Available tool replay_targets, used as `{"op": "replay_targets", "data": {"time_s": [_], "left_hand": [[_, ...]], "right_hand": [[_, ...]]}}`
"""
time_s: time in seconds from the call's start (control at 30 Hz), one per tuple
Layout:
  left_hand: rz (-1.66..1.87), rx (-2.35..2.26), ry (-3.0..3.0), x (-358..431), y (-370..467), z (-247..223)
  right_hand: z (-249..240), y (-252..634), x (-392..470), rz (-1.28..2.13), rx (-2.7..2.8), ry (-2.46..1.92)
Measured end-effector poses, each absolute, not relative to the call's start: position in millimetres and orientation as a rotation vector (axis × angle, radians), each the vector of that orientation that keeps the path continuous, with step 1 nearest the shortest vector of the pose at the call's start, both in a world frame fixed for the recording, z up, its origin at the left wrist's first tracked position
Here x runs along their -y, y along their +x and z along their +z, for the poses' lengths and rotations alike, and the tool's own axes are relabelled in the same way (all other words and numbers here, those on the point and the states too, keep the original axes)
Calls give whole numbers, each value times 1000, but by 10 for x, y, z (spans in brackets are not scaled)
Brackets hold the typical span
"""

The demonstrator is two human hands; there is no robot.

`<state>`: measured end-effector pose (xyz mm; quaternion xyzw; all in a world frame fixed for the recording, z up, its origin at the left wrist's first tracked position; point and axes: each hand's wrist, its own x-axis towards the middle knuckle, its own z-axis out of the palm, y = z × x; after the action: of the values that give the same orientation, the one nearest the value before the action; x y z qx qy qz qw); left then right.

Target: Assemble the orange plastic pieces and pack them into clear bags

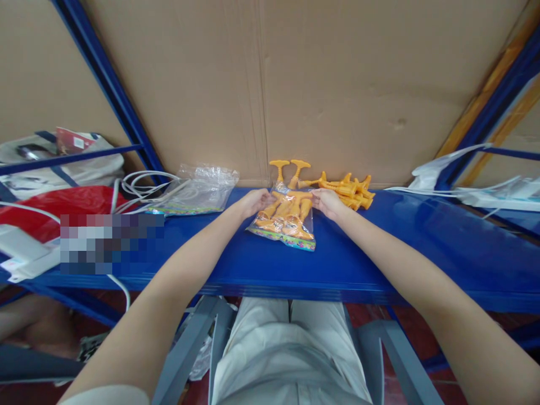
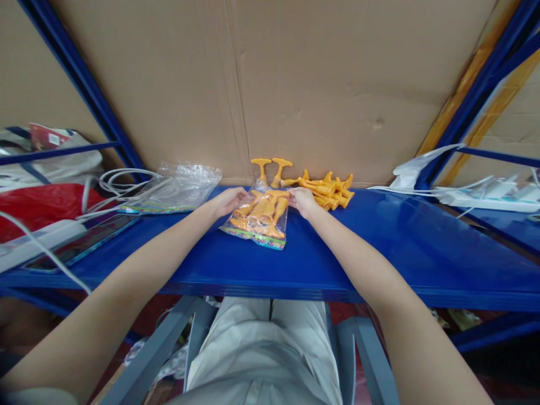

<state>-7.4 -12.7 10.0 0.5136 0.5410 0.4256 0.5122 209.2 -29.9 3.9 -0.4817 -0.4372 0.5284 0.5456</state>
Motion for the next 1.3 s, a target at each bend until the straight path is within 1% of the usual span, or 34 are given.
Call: {"op": "replay_targets", "data": {"time_s": [0.13, 0.33, 0.5, 0.63, 0.8, 0.87, 1.13, 1.3], "left_hand": [[1080, -1192, 1085, 141, -40, 107], [1104, -1241, 1095, 135, 31, 40], [1207, -1223, 1081, 94, 22, 38], [1259, -1171, 1118, 28, -63, 16], [1199, -1161, 1185, -41, -237, -45], [1140, -1169, 1221, -60, -311, -52], [1099, -1234, 1378, -54, -359, -38], [1170, -1383, 1672, -61, -265, -67]], "right_hand": [[52, 2080, 314, 1344, 1004, -1083], [20, 2006, 337, 1420, 973, -1089], [8, 1983, 323, 1277, 972, -1180], [13, 2023, 301, 1175, 963, -1144], [5, 2110, 329, 1365, 1096, -1122], [1, 2123, 341, 1385, 1124, -1142], [-81, 2073, 280, 1210, 1244, -1159], [-80, 2070, 250, 947, 1492, -1183]]}}
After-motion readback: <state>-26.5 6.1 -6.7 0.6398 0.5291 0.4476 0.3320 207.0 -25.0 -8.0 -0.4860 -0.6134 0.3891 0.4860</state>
